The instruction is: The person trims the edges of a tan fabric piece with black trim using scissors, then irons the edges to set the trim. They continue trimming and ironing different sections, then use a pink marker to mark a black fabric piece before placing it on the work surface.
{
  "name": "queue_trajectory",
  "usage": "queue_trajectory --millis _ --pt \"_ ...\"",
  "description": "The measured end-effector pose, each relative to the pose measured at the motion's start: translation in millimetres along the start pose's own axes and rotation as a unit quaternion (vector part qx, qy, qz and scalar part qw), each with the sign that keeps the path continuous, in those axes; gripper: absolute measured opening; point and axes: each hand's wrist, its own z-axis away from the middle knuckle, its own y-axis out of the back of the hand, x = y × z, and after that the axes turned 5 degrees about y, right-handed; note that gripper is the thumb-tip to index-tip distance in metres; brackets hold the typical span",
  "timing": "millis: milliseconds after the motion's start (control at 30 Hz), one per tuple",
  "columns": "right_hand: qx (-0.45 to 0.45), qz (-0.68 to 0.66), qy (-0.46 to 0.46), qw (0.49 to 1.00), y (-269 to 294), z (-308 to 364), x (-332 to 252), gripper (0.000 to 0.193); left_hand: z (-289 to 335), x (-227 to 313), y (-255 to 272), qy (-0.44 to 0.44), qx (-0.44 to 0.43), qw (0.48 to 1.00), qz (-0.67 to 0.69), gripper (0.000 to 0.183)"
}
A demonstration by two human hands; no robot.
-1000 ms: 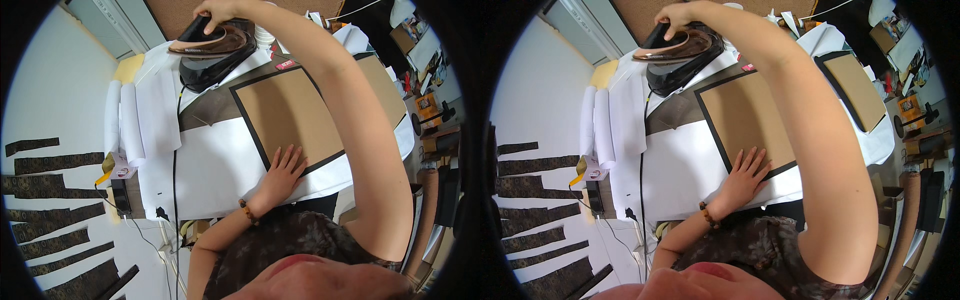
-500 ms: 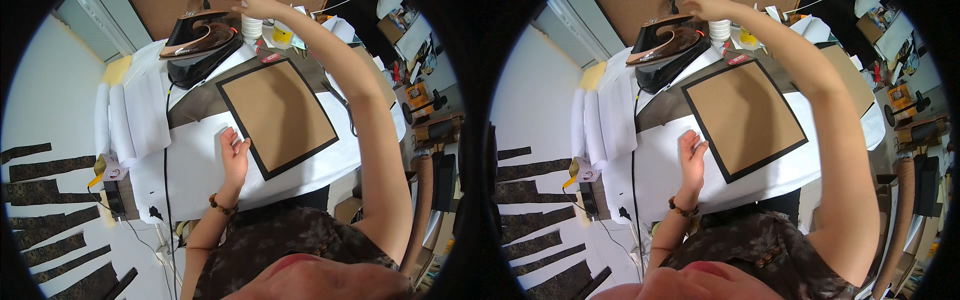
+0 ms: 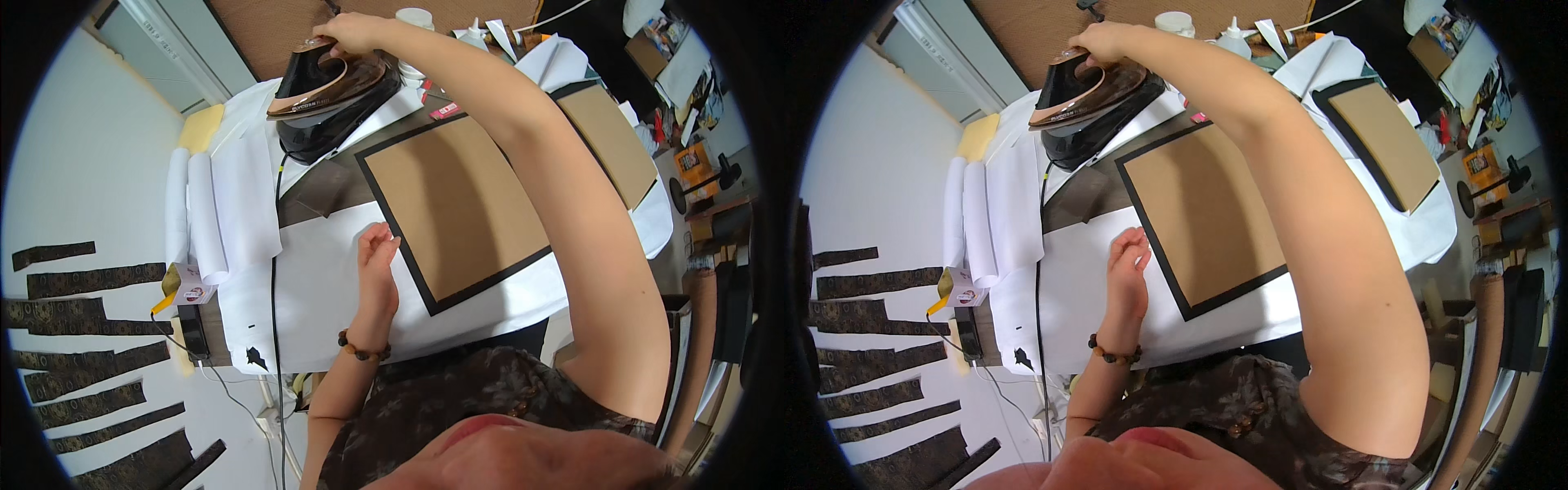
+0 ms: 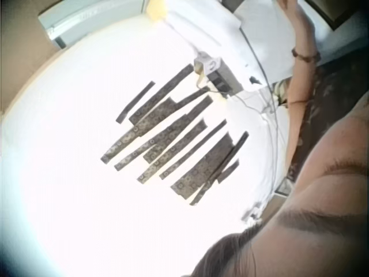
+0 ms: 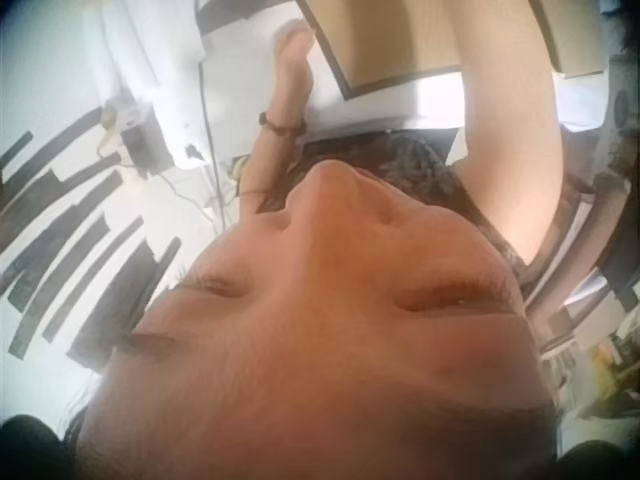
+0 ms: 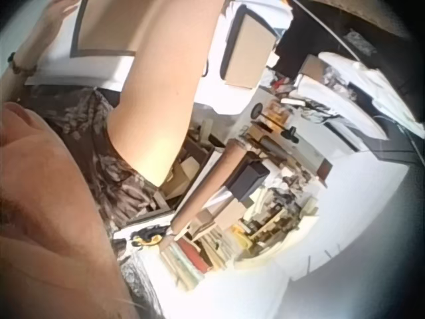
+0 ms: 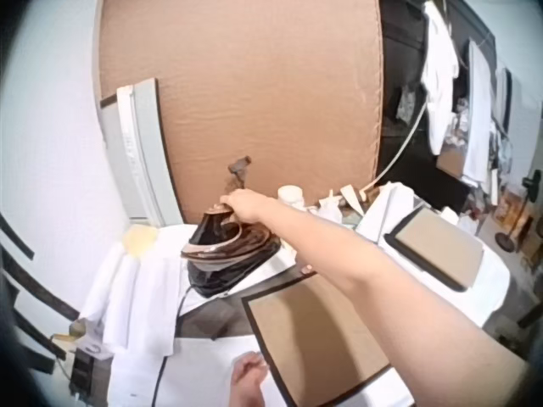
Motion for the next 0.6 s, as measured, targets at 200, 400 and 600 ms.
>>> queue_trajectory --millis 200,400,600 --pt "0.063 0.084 -0.015 0.994 8 21 -1 0.043 1 9 3 0.015 0.001 1.000 0.014 0.034" --pt "0.071 -0.032 -0.049 0.996 36 37 22 0.042 -4 6 -4 0.011 -0.021 1.000 -0.010 0.030" --pt "0.136 -0.078 -0.091 0.983 42 140 -16 0.032 -12 3 13 0.027 -0.003 0.999 0.035 0.024"
